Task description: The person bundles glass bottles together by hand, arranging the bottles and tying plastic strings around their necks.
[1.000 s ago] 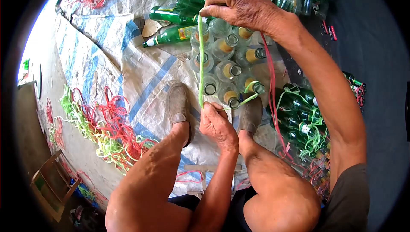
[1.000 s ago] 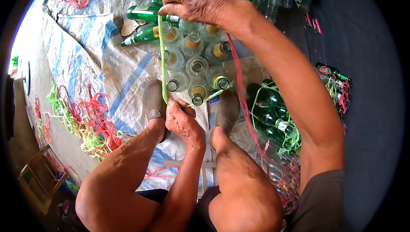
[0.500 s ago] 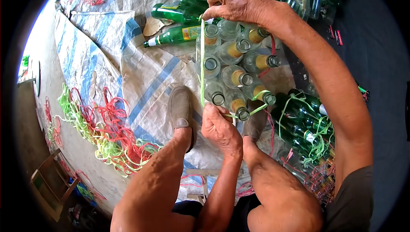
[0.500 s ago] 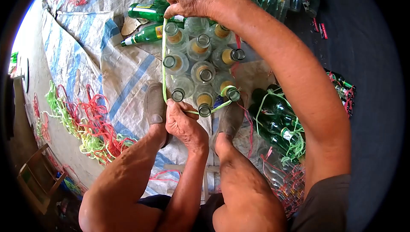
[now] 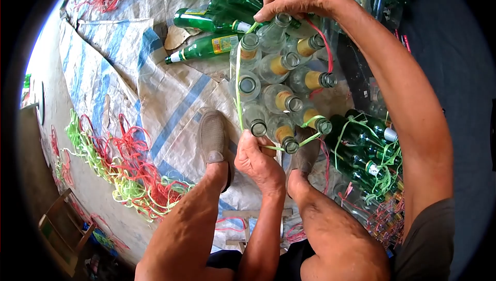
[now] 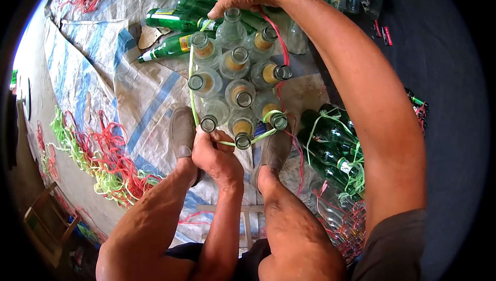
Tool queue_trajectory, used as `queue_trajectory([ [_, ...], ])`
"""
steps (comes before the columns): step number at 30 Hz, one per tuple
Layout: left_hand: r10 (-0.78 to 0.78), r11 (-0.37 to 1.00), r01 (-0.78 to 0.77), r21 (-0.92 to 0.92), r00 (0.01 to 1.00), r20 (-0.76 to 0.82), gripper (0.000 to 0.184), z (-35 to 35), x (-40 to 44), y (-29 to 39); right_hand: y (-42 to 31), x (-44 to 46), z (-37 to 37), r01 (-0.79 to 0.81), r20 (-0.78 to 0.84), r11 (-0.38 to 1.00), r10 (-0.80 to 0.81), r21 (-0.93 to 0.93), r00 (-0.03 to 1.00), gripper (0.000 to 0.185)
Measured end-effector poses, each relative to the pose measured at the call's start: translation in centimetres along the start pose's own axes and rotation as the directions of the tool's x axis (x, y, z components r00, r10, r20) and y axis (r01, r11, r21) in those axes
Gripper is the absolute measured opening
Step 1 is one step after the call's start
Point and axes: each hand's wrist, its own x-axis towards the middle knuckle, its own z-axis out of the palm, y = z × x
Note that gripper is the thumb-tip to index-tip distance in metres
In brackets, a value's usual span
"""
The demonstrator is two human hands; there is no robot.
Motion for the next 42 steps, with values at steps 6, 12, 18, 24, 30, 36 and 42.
queue_trajectory([
  [6,0.006,1.000,-0.006,-0.028,1.000,0.016,0.040,-0.1,0.4,-0.4,2.8,-0.1,0.4,-0.014,-0.024,0.994,0.017,0.113,1.000,0.041],
  [12,0.027,0.999,-0.026,-0.025,0.999,0.017,0.041,-0.1,0.4,-0.6,5.2,-2.4,1.1,-0.070,0.039,0.940,0.060,0.333,0.997,0.041],
  [18,0.064,0.997,-0.064,0.034,0.998,-0.003,0.042,0.1,0.3,-0.5,7.2,-5.2,2.3,-0.033,-0.137,0.920,0.093,0.390,0.986,0.040],
  [24,0.054,0.998,-0.053,-0.016,0.998,0.014,0.039,0.2,0.0,-0.6,7.7,-8.3,4.9,0.112,-0.339,0.888,0.051,0.445,0.939,0.038],
  [30,0.070,0.997,-0.069,0.034,0.998,-0.009,0.042,0.2,-0.4,-0.9,8.7,-9.0,7.7,0.197,-0.489,0.863,0.065,0.465,0.870,0.024],
  [36,0.081,0.916,-0.080,0.392,0.997,0.013,0.040,-0.8,-4.2,-3.5,9.4,-9.7,10.3,0.314,-0.654,0.833,0.075,0.456,0.752,0.028],
  [42,0.209,0.840,-0.366,0.401,0.899,0.384,0.021,0.0,-7.3,-6.6,9.0,-11.0,11.5,0.280,-0.715,0.872,0.107,0.402,0.691,0.028],
])
